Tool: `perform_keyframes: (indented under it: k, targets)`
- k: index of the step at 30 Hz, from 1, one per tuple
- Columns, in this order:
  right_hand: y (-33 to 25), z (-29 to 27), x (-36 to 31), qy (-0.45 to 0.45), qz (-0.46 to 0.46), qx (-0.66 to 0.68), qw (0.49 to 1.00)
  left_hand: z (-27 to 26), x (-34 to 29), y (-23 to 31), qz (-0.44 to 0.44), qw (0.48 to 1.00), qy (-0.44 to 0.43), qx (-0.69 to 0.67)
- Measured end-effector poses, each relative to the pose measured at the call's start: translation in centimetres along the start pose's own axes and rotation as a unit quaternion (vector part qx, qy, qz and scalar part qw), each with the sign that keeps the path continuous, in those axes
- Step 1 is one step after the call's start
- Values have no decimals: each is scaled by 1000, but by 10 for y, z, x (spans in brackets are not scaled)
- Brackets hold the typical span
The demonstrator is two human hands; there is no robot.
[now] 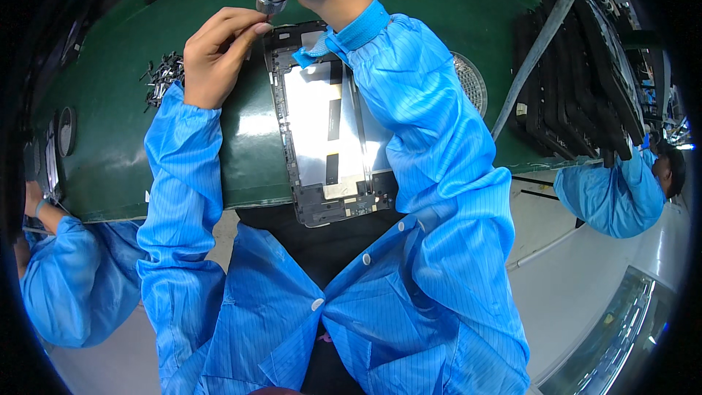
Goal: Assembling tablet components using an electric screwdriver on an industrial assembly line.
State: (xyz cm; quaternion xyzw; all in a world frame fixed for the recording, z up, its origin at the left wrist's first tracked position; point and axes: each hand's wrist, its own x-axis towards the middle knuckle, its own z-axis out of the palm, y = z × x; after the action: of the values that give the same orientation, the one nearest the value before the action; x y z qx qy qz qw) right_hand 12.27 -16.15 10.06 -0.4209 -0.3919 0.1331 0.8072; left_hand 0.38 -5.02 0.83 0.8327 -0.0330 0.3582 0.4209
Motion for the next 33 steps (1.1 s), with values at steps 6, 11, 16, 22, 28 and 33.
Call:
perform_keyframes:
  k: [6, 11, 16, 22, 28, 33]
  targets:
    - [2, -1, 2, -6, -7, 0, 1000, -1, -1, -1, -6, 1000, 1, -5]
    - [3, 1, 2, 0, -7, 9, 1000, 0, 0, 1, -7, 1000, 5, -12]
    - [2, 1, 2, 1, -5, 14, 1000, 0, 0, 3, -30, 998, 7, -45]
    - [0, 2, 1, 1, -6, 19, 1000, 0, -1, 3, -65, 996, 7, -64]
    - [0, 2, 0, 5, -9, 12, 1000, -2, 0, 2, -53, 997, -4, -55]
    - [2, 2, 0, -6, -5, -4, 1000, -14, 8, -3, -148, 988, 19, -32]
